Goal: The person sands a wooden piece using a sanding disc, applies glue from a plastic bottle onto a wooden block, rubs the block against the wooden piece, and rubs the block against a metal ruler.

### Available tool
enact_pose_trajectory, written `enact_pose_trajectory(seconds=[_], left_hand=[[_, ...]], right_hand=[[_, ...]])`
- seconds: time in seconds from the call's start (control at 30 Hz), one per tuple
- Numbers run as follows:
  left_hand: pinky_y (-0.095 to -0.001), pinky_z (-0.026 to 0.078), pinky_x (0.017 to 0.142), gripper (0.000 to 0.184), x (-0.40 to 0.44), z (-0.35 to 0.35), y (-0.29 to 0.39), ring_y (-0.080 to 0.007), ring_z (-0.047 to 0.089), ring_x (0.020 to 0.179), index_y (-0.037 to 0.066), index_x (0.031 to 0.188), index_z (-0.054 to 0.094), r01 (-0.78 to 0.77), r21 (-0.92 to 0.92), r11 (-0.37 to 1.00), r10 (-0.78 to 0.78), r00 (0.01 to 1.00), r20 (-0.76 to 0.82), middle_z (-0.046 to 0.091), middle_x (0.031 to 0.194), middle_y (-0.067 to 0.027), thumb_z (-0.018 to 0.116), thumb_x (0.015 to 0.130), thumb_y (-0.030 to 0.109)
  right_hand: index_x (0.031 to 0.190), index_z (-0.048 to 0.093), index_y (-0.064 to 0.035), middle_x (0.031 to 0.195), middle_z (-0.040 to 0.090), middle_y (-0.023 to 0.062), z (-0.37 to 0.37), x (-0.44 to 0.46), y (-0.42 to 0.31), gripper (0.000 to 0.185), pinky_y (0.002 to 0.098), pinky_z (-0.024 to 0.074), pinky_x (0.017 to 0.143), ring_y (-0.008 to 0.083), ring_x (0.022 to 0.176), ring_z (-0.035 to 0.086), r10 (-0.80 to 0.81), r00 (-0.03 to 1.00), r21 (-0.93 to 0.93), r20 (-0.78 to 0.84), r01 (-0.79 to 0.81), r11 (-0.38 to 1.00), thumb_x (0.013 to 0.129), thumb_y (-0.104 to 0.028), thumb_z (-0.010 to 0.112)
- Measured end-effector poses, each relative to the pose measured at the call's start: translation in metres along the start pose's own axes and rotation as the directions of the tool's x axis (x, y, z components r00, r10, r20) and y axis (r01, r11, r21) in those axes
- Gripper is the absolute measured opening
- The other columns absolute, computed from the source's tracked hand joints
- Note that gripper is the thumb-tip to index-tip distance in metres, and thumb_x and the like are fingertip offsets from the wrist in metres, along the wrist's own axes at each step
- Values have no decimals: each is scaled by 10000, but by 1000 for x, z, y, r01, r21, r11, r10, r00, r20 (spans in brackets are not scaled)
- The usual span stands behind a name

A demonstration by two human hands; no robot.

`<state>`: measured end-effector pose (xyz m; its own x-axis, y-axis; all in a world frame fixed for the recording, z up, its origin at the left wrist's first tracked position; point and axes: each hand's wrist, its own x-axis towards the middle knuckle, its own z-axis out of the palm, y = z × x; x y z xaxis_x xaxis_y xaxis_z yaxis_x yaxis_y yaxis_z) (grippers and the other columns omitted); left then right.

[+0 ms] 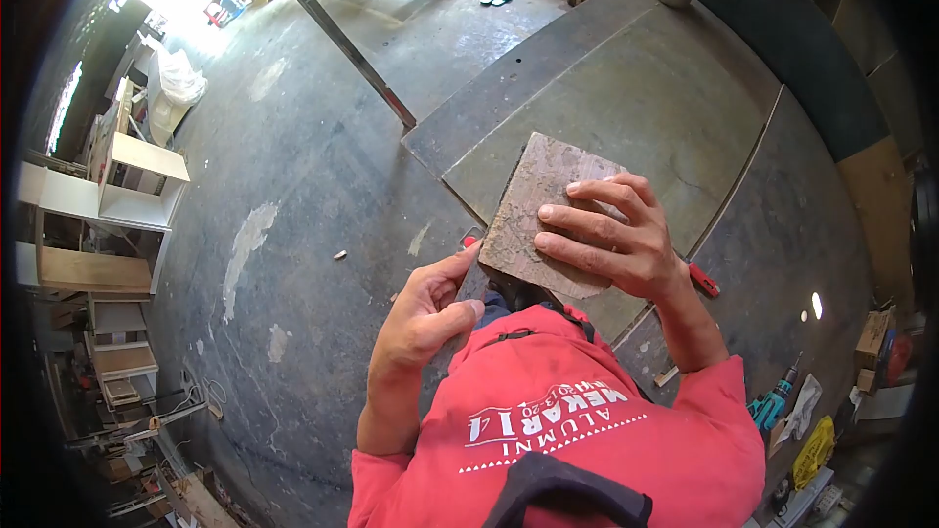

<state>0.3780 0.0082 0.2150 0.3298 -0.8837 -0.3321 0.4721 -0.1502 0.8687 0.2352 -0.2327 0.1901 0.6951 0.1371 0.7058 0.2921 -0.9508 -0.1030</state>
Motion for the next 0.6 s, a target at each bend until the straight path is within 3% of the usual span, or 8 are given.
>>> enact_pose_trajectory(seconds=[0.03, 0.17, 0.23, 0.27, 0.37, 0.43, 0.53, 0.6], left_hand=[[-231, 416, 466, 772, 1, 3, 0, -64, 555, 614, -88, 1522, 429, -27, 22, 999, 28, 999, -35, 690, 1106, -81, 631, 796, 82], [-236, 422, 468, 764, 1, 4, 0, -62, 541, 596, -89, 1516, 438, -15, 41, 999, 17, 999, -32, 691, 1074, -74, 625, 794, 78], [-182, 470, 664, 719, 1, 3, 2, -14, 582, 843, -102, 1536, 407, -13, -16, 1000, 13, 1000, 27, 563, 1422, -75, 523, 827, -55], [-182, 470, 664, 719, 1, 4, 3, -14, 582, 843, -102, 1536, 407, -13, -16, 1000, 14, 1000, 26, 563, 1422, -75, 523, 827, -55], [-199, 488, 651, 759, 2, 2, 1, -41, 595, 850, -88, 1564, 360, 9, -42, 999, -8, 1000, 26, 600, 1331, -87, 535, 826, -56], [-221, 499, 614, 805, 1, -7, -6, -77, 603, 800, -65, 1596, 302, 10, -111, 994, 9, 986, 167, 620, 1184, -98, 556, 832, -52], [-235, 488, 574, 826, -3, -4, 1, -98, 584, 687, -45, 1612, 267, -8, -125, 992, 38, 970, 241, 604, 1060, -102, 586, 851, -40], [-235, 478, 561, 812, -7, -9, 0, -96, 568, 651, -42, 1611, 274, 24, -141, 990, 5, 979, 205, 604, 1049, -103, 592, 864, -28]], right_hand=[[1115, 798, -249, 1193, 754, -35, 0, 0, 0, 325, 392, 469, 908, 216, 1081, 646, 0, 1000, -1, 0, 0, 1000, 798, -297, 743], [1116, 795, -254, 1193, 753, -41, -1, -1, -3, 312, 388, 462, 908, 208, 1079, 648, 24, 1000, -2, 3, -24, 1000, 810, -292, 748], [1115, 794, -256, 1190, 753, -43, -2, -1, -2, 307, 386, 460, 908, 206, 1078, 649, 21, 1000, -2, -1, -21, 1000, 812, -290, 753], [1114, 792, -256, 1188, 753, -42, -2, -2, -3, 308, 384, 459, 907, 206, 1077, 649, 26, 1000, 5, 12, -26, 1000, 810, -288, 758], [1115, 790, -255, 1184, 753, -44, -2, -4, -2, 309, 383, 459, 905, 206, 1076, 650, 28, 999, 13, 22, -28, 1000, 809, -284, 759], [1115, 789, -254, 1183, 753, -47, -1, -6, -2, 308, 382, 459, 905, 206, 1076, 650, 29, 999, 14, 19, -30, 999, 810, -282, 756], [1121, 785, -250, 1196, 748, -47, -2, -8, 1, 310, 387, 462, 904, 210, 1075, 651, 38, 999, -8, 17, -38, 999, 813, -277, 754], [1151, 773, -254, 1214, 730, -55, -3, -7, 4, 326, 360, 440, 914, 179, 1068, 642, 27, 1000, -45, 8, -27, 999, 830, -274, 723]])
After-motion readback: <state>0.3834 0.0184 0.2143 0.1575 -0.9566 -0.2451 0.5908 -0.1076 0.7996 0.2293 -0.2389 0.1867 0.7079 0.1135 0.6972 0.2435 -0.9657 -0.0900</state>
